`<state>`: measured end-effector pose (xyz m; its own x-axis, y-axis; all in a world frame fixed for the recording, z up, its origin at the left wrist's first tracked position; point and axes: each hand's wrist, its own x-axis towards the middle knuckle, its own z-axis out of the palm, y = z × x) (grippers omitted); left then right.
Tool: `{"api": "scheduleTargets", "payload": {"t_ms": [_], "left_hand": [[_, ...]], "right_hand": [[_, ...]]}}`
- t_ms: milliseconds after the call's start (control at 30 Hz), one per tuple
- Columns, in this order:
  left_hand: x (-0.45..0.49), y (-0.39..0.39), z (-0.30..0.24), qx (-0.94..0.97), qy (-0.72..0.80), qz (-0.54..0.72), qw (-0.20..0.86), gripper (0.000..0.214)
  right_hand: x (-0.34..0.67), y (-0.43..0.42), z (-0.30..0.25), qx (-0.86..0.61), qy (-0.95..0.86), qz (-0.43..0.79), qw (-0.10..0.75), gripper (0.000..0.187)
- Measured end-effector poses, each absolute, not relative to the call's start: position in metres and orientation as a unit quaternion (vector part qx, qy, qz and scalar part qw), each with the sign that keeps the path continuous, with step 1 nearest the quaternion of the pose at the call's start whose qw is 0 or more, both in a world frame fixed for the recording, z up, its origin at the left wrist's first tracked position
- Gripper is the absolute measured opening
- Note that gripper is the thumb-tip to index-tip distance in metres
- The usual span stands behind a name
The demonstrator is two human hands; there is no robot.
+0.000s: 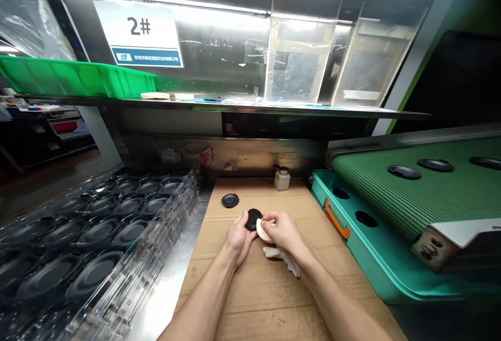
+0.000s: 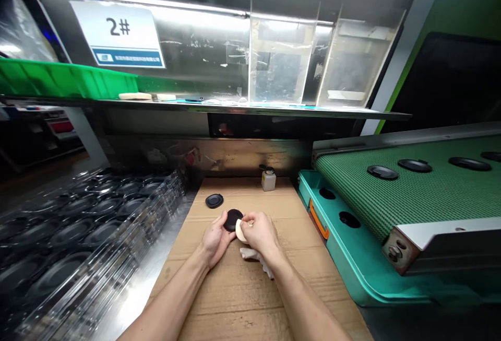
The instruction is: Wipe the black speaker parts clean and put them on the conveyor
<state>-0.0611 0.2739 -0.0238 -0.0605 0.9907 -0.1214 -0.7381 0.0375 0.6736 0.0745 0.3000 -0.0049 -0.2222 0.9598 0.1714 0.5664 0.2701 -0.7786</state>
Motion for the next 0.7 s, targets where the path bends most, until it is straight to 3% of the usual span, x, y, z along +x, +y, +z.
{"api": "scheduleTargets", "payload": {"t_ms": [167, 400, 633, 700], "left_hand": [[-0.063, 0.276, -0.025, 0.189, 0.303, 0.669, 0.651, 0.025], [-0.065, 0.277, -0.025, 0.185, 0.309, 0.647, 0.672, 0.032], [-0.061, 0.275, -0.028, 0.181, 0.326, 0.669, 0.643, 0.023], [-0.061, 0.275, -0.027, 0.172, 0.314, 0.668, 0.652, 0.026]], "right_hand": [[0.079, 0.299, -0.002, -0.513, -0.728, 0.213, 0.401, 0.030], [0.074, 0.288, -0.003, -0.559, -0.772, 0.123, 0.277, 0.032], [0.058, 0.281, -0.002, -0.451, -0.815, 0.194, 0.308, 0.026], [0.057, 0.283, -0.001, -0.479, -0.808, 0.171, 0.297, 0.027]]}}
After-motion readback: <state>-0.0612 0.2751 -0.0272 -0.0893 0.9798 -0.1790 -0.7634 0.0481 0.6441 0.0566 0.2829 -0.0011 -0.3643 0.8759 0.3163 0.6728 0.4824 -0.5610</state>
